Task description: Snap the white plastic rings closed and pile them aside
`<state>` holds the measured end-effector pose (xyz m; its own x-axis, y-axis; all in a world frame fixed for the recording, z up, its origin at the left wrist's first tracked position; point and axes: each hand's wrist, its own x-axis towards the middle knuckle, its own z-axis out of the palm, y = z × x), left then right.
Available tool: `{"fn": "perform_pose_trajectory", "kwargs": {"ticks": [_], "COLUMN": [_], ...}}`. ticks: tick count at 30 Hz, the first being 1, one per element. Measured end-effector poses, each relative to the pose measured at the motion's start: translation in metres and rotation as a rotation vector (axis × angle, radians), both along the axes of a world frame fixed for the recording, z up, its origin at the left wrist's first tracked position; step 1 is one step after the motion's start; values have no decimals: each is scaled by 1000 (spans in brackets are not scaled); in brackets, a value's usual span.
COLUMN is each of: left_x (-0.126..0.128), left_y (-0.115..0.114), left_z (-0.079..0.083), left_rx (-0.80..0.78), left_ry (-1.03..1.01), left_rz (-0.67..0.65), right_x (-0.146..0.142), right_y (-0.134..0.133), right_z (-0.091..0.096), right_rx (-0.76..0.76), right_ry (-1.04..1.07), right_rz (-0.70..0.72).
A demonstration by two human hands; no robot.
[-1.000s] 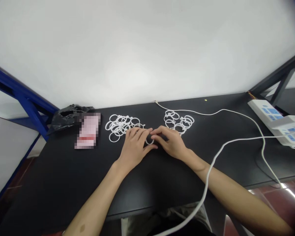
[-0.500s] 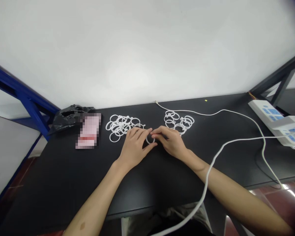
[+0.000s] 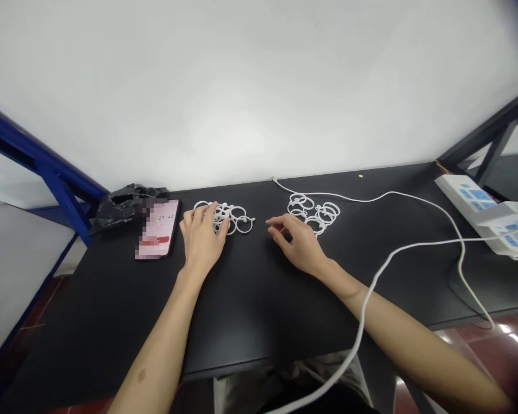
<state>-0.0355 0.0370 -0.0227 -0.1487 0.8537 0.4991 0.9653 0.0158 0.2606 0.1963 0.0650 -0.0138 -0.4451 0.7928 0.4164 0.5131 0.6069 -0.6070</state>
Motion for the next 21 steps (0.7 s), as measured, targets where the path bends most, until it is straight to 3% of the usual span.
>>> {"fn": "perform_pose_trajectory", "kwargs": {"ticks": [3,7,12,21], "left_x": [2,6,16,43], "left_y": [0,-3,-10,-19], "left_z": [-1,3,9,8], "left_rx": [-12,6,27,35], "left_ry": [9,8,4,12], "left_rz": [-1,-5,-49,-277], "right_x": [3,15,33,29], "right_y": [4,17,34,28], "right_z": [0,4,4,1], "right_rx": [103,242,259,208], "right_ry": [-78,-179,-304,-457], "right_rz": [-51,-223,-423,-419]}}
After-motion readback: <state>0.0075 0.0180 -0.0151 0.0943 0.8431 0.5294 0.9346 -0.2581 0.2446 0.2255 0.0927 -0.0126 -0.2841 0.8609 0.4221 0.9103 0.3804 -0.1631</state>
